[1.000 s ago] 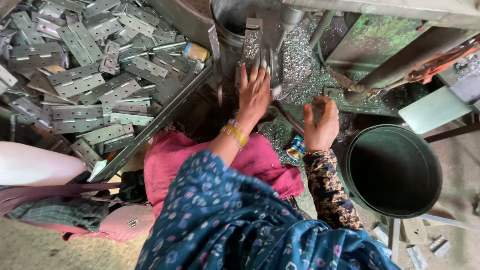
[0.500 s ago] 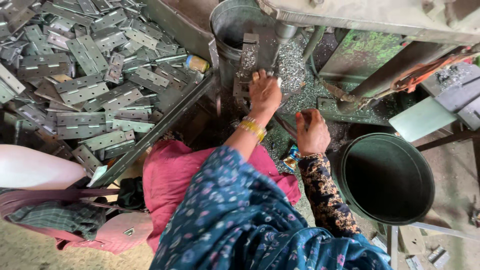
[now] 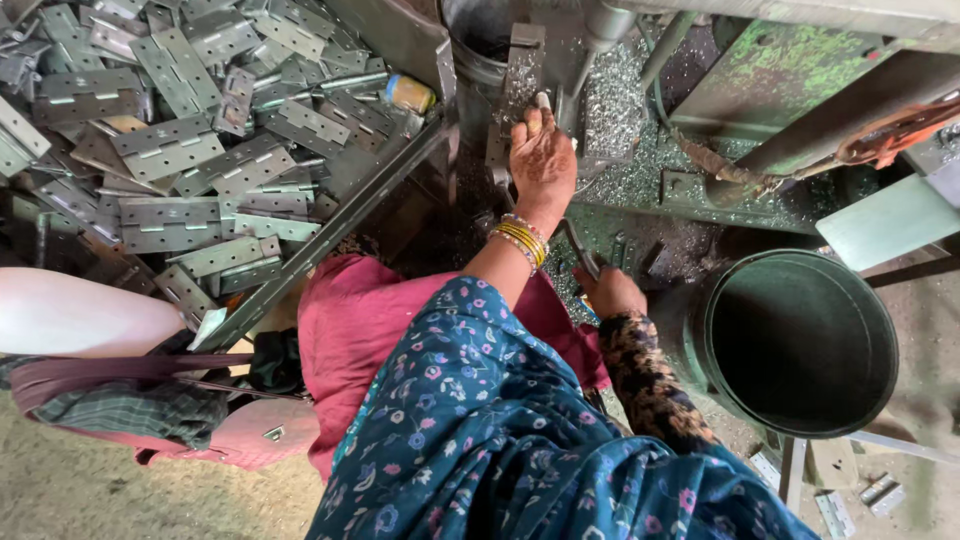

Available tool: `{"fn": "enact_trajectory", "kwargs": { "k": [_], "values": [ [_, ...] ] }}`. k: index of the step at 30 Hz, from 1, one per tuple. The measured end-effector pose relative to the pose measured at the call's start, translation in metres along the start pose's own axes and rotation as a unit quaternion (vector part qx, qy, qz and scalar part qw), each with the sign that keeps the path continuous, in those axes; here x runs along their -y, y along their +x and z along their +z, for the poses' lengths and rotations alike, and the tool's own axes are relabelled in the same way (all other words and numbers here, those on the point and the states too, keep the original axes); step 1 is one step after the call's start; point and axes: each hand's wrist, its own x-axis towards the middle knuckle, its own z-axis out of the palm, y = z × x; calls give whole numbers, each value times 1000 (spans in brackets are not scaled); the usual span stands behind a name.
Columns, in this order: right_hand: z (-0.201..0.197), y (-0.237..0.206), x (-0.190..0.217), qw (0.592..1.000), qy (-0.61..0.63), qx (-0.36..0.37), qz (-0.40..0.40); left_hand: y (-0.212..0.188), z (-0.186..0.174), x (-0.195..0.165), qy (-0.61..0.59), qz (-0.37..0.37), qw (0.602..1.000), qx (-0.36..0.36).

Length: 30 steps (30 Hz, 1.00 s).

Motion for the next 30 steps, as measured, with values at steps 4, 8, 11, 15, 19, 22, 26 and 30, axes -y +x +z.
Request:
{"fn": "enact_trajectory", "kwargs": {
  "k": [4,8,11,15,19,22,26,30],
  "values": [
    [21,5,-17,999,-16,44,7,-12,4,10,-59,33,988,-138],
    [25,33,-40,998,9,54,-5,-15,0,10,-12,36,998,-46],
    [46,41,-53,999,8,40,2,-18,-3,9,-17,42,995,-89],
    [81,31,-61,999,40,25,5,-26,-4,15,-60,50,986,-149],
    [75,38,-68,998,23,45,-43,-13,-2,15,-40,25,998,-39],
    [55,47,-70,999,-2,46,-26,3,1,7,0,32,995,-90],
    [69,33,-63,999,7,28,-14,6,5,1,-3,5,998,-66],
    [76,24,-64,999,8,23,-48,2,11,9,-24,6,999,-40]
  ]
}}
